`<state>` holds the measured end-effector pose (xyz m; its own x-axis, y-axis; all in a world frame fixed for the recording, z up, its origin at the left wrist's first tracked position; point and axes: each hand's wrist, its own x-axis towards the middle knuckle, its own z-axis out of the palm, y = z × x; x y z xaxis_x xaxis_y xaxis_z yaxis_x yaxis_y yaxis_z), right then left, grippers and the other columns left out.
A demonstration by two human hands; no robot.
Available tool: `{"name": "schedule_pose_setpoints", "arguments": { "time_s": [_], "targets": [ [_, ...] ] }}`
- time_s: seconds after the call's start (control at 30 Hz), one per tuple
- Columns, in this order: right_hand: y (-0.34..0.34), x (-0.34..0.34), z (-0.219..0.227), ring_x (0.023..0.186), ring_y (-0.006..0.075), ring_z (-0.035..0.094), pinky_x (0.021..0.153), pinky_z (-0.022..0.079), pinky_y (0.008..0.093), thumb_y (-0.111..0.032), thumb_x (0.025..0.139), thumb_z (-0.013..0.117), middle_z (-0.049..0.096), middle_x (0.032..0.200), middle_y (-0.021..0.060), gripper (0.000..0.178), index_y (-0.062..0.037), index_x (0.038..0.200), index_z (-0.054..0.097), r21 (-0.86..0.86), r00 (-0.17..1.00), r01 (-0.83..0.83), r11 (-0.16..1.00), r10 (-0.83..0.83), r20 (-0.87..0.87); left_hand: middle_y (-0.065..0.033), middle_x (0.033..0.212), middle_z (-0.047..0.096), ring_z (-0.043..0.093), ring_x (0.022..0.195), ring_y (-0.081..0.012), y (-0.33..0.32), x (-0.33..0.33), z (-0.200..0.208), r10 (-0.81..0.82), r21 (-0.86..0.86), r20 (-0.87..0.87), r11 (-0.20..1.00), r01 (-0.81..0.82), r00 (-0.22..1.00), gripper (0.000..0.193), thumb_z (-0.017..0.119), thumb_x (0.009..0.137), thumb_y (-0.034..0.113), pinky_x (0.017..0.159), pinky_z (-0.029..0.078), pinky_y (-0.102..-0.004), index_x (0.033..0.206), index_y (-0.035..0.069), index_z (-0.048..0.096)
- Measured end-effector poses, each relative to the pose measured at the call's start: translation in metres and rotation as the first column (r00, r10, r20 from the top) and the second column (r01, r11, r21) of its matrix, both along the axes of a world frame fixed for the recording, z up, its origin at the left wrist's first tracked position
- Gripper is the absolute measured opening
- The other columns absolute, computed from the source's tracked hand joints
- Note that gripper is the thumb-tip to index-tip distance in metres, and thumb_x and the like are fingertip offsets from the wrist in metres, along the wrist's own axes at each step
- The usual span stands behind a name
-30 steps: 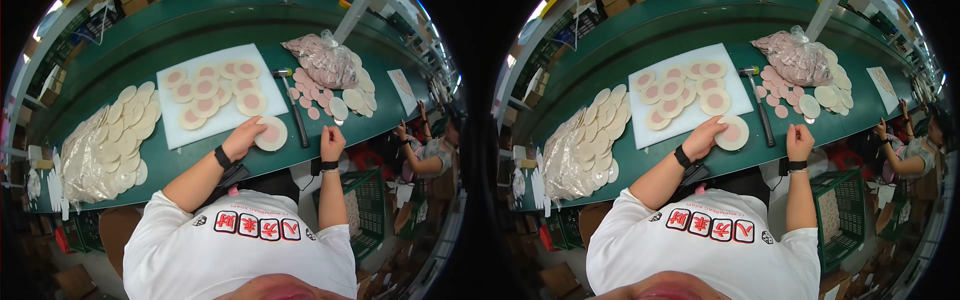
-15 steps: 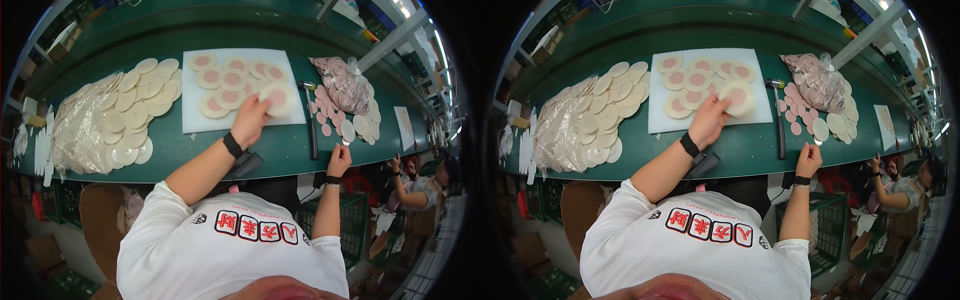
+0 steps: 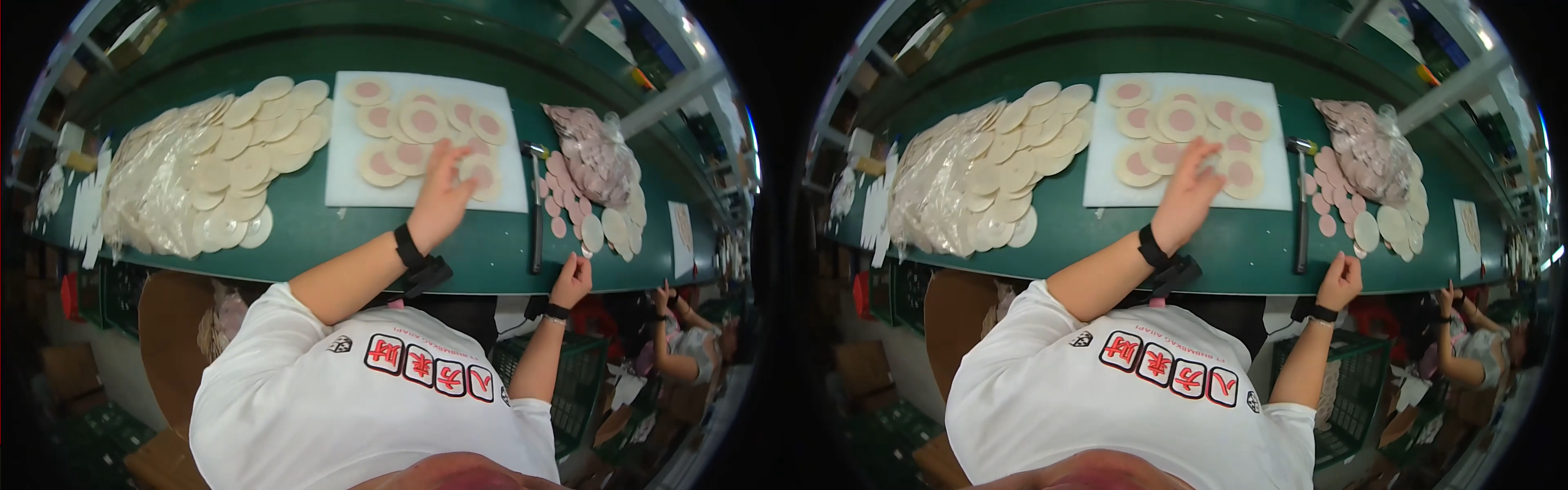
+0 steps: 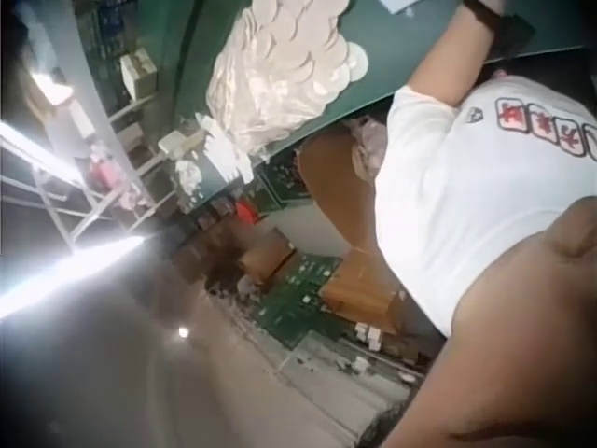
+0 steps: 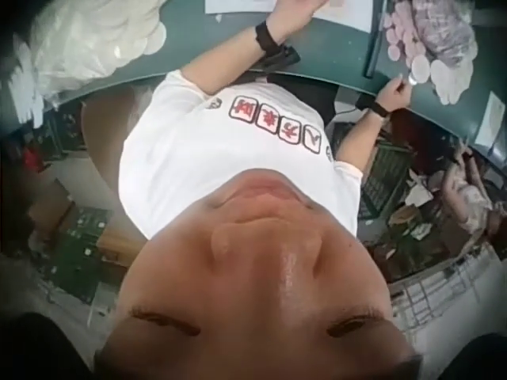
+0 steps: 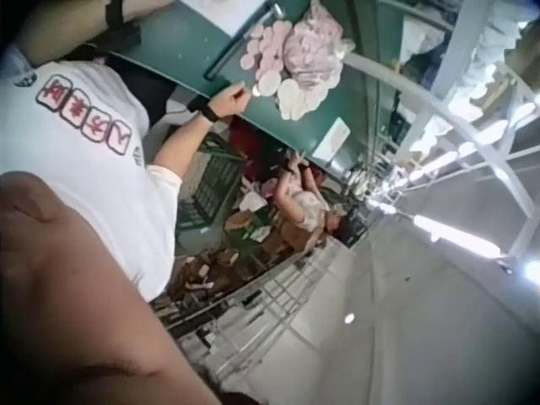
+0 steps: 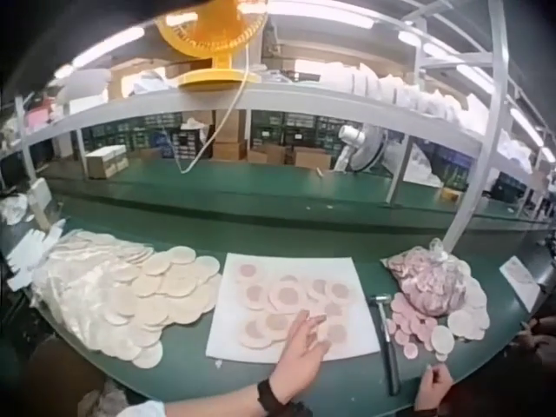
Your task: The person places a small pink disc onto a larger white disc, strikes the center with a hammer, and then stacks the assembly onto a white board.
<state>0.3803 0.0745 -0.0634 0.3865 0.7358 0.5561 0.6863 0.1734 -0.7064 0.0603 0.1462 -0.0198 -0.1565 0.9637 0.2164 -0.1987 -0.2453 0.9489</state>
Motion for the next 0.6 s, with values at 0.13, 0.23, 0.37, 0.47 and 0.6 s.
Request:
{"name": "schedule_pose_setpoints", "arguments": {
  "time_s": [0.13,0.23,0.37,0.47,0.6],
  "targets": [
    [0.002,-0.003,0.001,0.061,0.0065,0.043,0.055,0.038,0.0247,-0.012,0.098,0.066,0.051,0.066,-0.0019,0.022,0.0001,0.081,0.058,0.025,1.000,0.009,1.000,-0.009,0.003,-0.0151,0.143,0.052,0.053,0.131,-0.0286,-0.021,-0.026,0.056,-0.429,0.066,-0.318,0.879,0.471,0.846,0.036,0.067,0.091,0.010,0.109,0.042,-0.0401,0.125,0.004,0.058],
    [0.003,-0.006,0.009,0.061,0.0067,0.043,0.054,0.038,0.0249,-0.012,0.098,0.066,0.051,0.066,-0.0016,0.022,0.0000,0.081,0.058,-0.031,0.999,-0.007,0.999,0.008,0.031,-0.0154,0.127,0.060,0.059,0.116,-0.0341,-0.036,-0.061,0.094,-0.126,0.236,-0.735,0.874,0.424,0.667,0.034,0.072,0.087,0.015,0.098,0.048,-0.0406,0.117,0.004,0.061],
    [-0.003,0.003,0.007,0.061,0.0070,0.044,0.054,0.038,0.0250,-0.012,0.097,0.067,0.051,0.066,-0.0004,0.021,0.0002,0.082,0.059,-0.101,0.999,0.030,0.994,-0.027,0.039,-0.0145,0.100,0.065,0.063,0.098,-0.0357,-0.036,-0.126,0.094,0.165,0.208,-0.939,0.971,0.117,0.301,0.033,0.077,0.078,0.020,0.084,0.052,-0.0457,0.104,0.004,0.065],
    [-0.007,0.004,0.009,0.061,0.0070,0.045,0.055,0.040,0.0254,-0.011,0.096,0.068,0.052,0.065,0.0003,0.019,-0.0006,0.083,0.061,-0.058,0.998,0.030,0.998,-0.027,0.050,-0.0160,0.101,0.064,0.064,0.095,-0.0367,-0.029,-0.178,0.076,0.135,0.136,-0.991,0.978,-0.159,-0.015,0.031,0.077,0.079,0.022,0.081,0.053,-0.0477,0.101,0.004,0.063],
    [0.004,-0.001,0.012,0.065,0.0064,0.044,0.058,0.039,0.0246,-0.011,0.096,0.069,0.051,0.068,-0.0016,0.019,-0.0011,0.082,0.060,-0.057,0.995,-0.033,0.998,0.038,0.091,-0.0152,0.114,0.065,0.064,0.104,-0.0374,-0.027,-0.220,0.056,-0.107,-0.031,-0.982,0.908,-0.419,-0.159,0.038,0.077,0.083,0.022,0.085,0.053,-0.0462,0.115,0.007,0.063]
  ]
}}
